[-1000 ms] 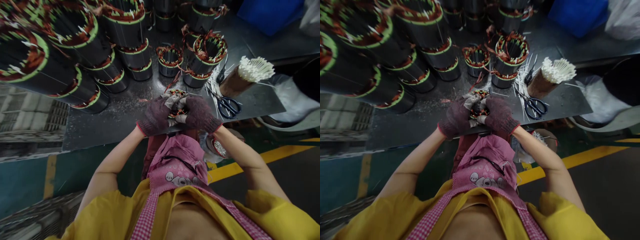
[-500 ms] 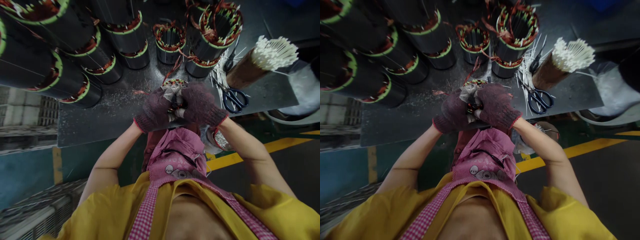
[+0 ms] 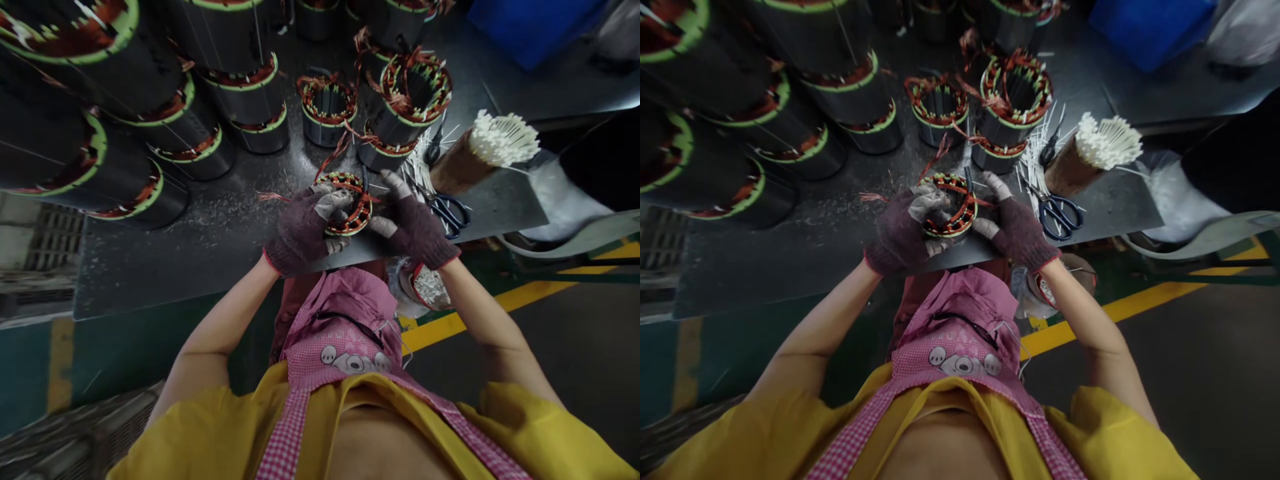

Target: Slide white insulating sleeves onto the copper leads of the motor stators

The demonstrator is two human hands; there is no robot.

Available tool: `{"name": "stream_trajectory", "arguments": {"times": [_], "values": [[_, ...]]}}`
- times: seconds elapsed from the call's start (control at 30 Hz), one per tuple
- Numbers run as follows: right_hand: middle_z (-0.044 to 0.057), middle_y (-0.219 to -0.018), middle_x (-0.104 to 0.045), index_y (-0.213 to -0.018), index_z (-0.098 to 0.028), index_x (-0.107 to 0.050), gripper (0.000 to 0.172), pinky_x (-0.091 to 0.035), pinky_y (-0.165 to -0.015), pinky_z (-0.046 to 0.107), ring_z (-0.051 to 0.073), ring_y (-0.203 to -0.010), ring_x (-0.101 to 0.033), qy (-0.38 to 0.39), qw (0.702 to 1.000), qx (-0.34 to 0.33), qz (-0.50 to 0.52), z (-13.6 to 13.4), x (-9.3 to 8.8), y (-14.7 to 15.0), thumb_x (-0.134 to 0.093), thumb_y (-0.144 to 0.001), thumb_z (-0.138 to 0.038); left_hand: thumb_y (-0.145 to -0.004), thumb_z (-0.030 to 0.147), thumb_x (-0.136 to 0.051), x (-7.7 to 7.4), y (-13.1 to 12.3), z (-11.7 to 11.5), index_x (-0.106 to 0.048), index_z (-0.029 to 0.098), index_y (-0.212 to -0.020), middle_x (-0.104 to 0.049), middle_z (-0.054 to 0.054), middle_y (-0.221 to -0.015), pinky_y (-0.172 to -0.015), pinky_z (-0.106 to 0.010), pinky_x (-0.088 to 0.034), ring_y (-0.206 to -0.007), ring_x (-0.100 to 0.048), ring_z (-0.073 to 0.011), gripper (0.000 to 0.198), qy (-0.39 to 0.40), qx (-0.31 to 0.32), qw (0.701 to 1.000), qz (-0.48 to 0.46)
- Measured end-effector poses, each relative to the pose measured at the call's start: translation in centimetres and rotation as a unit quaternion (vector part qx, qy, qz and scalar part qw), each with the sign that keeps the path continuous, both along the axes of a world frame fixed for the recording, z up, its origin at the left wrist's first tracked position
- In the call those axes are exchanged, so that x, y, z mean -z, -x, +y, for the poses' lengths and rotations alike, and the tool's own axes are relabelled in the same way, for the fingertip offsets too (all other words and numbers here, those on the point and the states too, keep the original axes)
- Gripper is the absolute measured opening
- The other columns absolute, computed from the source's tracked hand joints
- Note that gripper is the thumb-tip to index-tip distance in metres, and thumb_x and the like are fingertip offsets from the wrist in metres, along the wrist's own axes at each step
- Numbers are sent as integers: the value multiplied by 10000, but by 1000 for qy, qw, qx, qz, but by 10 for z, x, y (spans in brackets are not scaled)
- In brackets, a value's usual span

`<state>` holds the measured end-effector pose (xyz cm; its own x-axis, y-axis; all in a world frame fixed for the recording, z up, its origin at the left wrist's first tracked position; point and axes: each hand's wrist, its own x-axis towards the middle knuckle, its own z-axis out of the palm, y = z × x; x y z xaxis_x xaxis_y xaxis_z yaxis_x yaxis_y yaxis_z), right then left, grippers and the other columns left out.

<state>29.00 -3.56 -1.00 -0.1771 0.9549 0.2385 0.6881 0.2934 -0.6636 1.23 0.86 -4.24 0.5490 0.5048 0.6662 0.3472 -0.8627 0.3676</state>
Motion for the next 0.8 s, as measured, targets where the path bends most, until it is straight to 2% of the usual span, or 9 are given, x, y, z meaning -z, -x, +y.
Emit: {"name": "stream_trajectory", "arguments": {"times": [0.07,0.13,0.27,0.33,0.4,0.53,0.67,0.73,0.8], "values": [[89,-1171,-852,-1277,-248,-780,459,-673,-994,520,326,-1095,-804,7,999,2,48,13,-4,-2,-720,-991,-601,-1022,518,-754,1,0,1,-537,263,-1541,-766,-127,-1417,-1207,-566,-588,-1392,-721,-336,618,-3,2,1000,-10],[71,-1033,-850,-1084,-242,-795,344,-674,-958,491,289,-990,-802,-26,996,37,74,35,-13,-3,-665,-1021,-555,-1006,514,-774,1,0,2,-552,245,-1524,-777,-129,-1386,-1174,-555,-609,-1359,-737,-335,625,-13,5,1000,-21],[95,-1104,-847,-1084,-244,-793,262,-633,-1049,533,321,-1107,-795,-81,991,105,-12,92,-21,5,-641,-1037,-452,-989,463,-774,0,1,1,-584,228,-1490,-767,-145,-1420,-1189,-542,-597,-1380,-726,-332,585,-3,6,1000,-13],[111,-1126,-847,-1092,-233,-795,228,-616,-1072,554,342,-1132,-791,-77,987,118,-73,105,-24,10,-630,-1032,-378,-993,448,-760,1,1,0,-592,229,-1489,-756,-151,-1446,-1220,-562,-572,-1417,-705,-339,568,11,0,1000,-5],[126,-1169,-844,-1136,-238,-794,241,-602,-1098,564,353,-1180,-781,-104,982,117,-105,98,-31,13,-602,-1049,-354,-993,456,-758,3,1,0,-590,225,-1500,-754,-154,-1445,-1234,-582,-557,-1431,-693,-348,582,16,-3,1000,-3],[158,-1489,-734,-1343,-256,-771,357,-501,-1219,614,380,-1425,-669,-271,944,59,-177,37,-54,12,-643,-1074,-453,-992,448,-747,6,0,-1,-576,210,-1533,-744,-162,-1451,-1267,-600,-529,-1470,-663,-378,615,18,-8,1000,9],[104,-1616,-681,-1494,-312,-704,475,-433,-1229,659,417,-1487,-607,-186,935,-51,-296,0,-55,17,-697,-1047,-473,-1026,477,-699,6,0,0,-553,184,-1540,-727,-183,-1480,-1245,-616,-547,-1464,-660,-376,609,-11,-8,1000,7],[109,-1497,-759,-1397,-299,-763,366,-454,-1178,636,398,-1389,-660,-145,935,-48,-319,5,-47,19,-639,-1075,-421,-1031,486,-700,6,0,0,-552,179,-1527,-735,-180,-1464,-1221,-611,-567,-1443,-672,-368,601,-29,-8,1000,4],[125,-1306,-828,-1249,-264,-815,311,-484,-1116,599,364,-1233,-714,-152,940,-10,-306,19,-42,14,-573,-1102,-393,-1022,476,-716,6,-1,1,-558,180,-1512,-746,-170,-1441,-1207,-592,-578,-1422,-687,-364,594,-35,-15,999,7]]}}
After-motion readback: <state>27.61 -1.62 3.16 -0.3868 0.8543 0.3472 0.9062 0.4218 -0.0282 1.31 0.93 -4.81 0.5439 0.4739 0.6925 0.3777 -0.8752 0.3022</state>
